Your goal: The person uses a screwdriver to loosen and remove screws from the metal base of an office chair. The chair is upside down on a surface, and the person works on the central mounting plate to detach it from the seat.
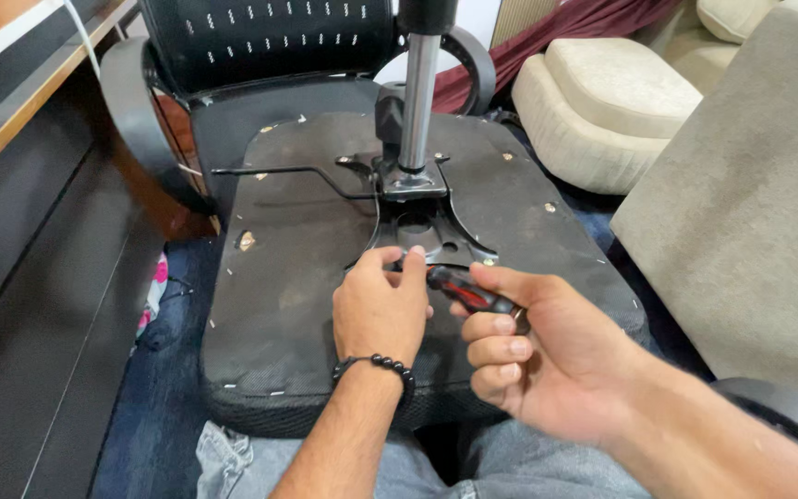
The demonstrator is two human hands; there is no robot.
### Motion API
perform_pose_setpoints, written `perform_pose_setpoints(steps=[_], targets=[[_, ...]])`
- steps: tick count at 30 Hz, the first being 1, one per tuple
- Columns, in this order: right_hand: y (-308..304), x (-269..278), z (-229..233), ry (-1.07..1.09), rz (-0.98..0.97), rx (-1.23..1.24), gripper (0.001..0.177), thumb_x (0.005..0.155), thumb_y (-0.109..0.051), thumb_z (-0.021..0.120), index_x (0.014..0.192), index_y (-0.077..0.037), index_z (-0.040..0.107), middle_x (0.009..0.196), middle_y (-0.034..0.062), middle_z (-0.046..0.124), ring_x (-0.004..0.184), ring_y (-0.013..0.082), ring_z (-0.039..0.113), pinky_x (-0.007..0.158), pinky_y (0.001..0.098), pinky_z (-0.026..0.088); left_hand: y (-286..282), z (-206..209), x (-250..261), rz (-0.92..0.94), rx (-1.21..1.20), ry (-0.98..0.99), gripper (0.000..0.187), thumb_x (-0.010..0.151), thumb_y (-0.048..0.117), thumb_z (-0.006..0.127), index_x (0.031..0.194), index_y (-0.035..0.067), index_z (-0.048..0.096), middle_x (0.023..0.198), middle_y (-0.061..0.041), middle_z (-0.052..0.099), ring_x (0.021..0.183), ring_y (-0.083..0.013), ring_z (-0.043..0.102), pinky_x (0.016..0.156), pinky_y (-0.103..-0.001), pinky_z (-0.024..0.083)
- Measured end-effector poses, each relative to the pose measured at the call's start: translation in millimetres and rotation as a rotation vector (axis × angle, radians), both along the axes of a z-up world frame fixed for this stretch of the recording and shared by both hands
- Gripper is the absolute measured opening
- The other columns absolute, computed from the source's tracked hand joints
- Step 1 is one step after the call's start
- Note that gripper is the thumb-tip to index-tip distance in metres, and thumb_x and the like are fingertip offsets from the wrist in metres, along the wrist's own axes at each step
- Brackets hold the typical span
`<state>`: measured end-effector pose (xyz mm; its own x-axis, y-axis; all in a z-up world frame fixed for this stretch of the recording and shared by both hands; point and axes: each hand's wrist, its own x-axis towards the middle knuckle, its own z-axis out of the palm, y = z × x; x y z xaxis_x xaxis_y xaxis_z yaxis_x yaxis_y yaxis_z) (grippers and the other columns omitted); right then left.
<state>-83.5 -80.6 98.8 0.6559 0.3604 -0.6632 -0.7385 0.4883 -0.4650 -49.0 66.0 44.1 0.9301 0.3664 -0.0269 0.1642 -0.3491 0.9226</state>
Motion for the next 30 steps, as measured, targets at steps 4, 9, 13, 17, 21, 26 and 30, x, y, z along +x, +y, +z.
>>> perform_pose_setpoints(steps=[4, 9, 13, 17, 21, 26, 30], targets=[[4, 2, 4, 0.110, -0.048, 0.154, 0.033, 0.098, -0.035, 0.056, 0.085, -0.005, 0.053, 0.052, -0.0093, 0.034, 0.037, 0.0036, 0.028, 0.036, 0.0213, 0.025, 0, 3, 3, -0.011, -0.103, 0.026, 0.051, 0.088, 0.042, 0.063, 0.124, 0.006, 0.069, 0.072, -0.009, 0.078, 0.061, -0.0200, 0.078, 0.067, -0.035, 0.060], [11, -8, 5, 0.283, -0.009, 0.717, 0.029, 0.106, -0.028, 0.045, 0.099, -0.003, 0.057, 0.054, -0.0090, 0.035, 0.042, 0.0059, 0.028, 0.043, 0.0244, 0.027, 7, -5, 11, -0.031, -0.165, 0.064, 0.052, 0.088, 0.042, 0.063, 0.125, 0.005, 0.068, 0.072, -0.009, 0.078, 0.056, -0.0188, 0.076, 0.060, -0.034, 0.059], [22, -13, -15, -0.092, 0.195, 0.264, 0.036, 0.100, -0.043, 0.053, 0.097, -0.008, 0.061, 0.061, -0.0050, 0.046, 0.047, 0.0078, 0.039, 0.048, 0.0259, 0.037, 14, -15, 18, -0.038, -0.084, -0.074, 0.043, 0.091, 0.038, 0.066, 0.115, 0.004, 0.077, 0.068, -0.010, 0.079, 0.057, -0.0148, 0.073, 0.061, -0.030, 0.056], [15, -3, -14, -0.148, 0.170, -0.137, 0.044, 0.099, -0.053, 0.059, 0.100, -0.009, 0.066, 0.069, -0.0021, 0.057, 0.053, 0.0088, 0.047, 0.049, 0.0269, 0.042, 19, -13, 19, -0.093, -0.230, 0.039, 0.040, 0.087, 0.035, 0.068, 0.112, 0.005, 0.078, 0.070, -0.008, 0.079, 0.052, -0.0154, 0.073, 0.056, -0.031, 0.058], [12, 12, -13, -0.176, 0.196, -0.313, 0.022, 0.103, -0.029, 0.064, 0.105, -0.007, 0.065, 0.075, -0.0011, 0.059, 0.057, 0.0095, 0.048, 0.052, 0.0272, 0.043, 17, -10, 21, -0.071, -0.262, 0.019, 0.043, 0.083, 0.034, 0.070, 0.116, 0.005, 0.073, 0.073, -0.007, 0.080, 0.053, -0.0178, 0.074, 0.056, -0.033, 0.060], [14, 21, -16, 0.284, -0.010, 0.434, 0.026, 0.100, -0.024, 0.058, 0.099, 0.001, 0.062, 0.064, -0.0021, 0.054, 0.046, 0.0058, 0.042, 0.045, 0.0231, 0.038, 17, -13, 22, -0.057, -0.138, 0.057, 0.048, 0.083, 0.041, 0.068, 0.117, 0.008, 0.074, 0.076, -0.011, 0.081, 0.062, -0.0210, 0.079, 0.066, -0.034, 0.061], [15, 20, -23, 0.399, 0.014, 0.809, 0.029, 0.100, -0.022, 0.052, 0.101, 0.005, 0.062, 0.059, -0.0010, 0.049, 0.040, 0.0071, 0.039, 0.043, 0.0237, 0.032, 15, -10, 22, -0.015, -0.056, 0.061, 0.048, 0.083, 0.043, 0.068, 0.117, 0.010, 0.075, 0.085, -0.011, 0.080, 0.080, -0.0264, 0.078, 0.077, -0.038, 0.060]])
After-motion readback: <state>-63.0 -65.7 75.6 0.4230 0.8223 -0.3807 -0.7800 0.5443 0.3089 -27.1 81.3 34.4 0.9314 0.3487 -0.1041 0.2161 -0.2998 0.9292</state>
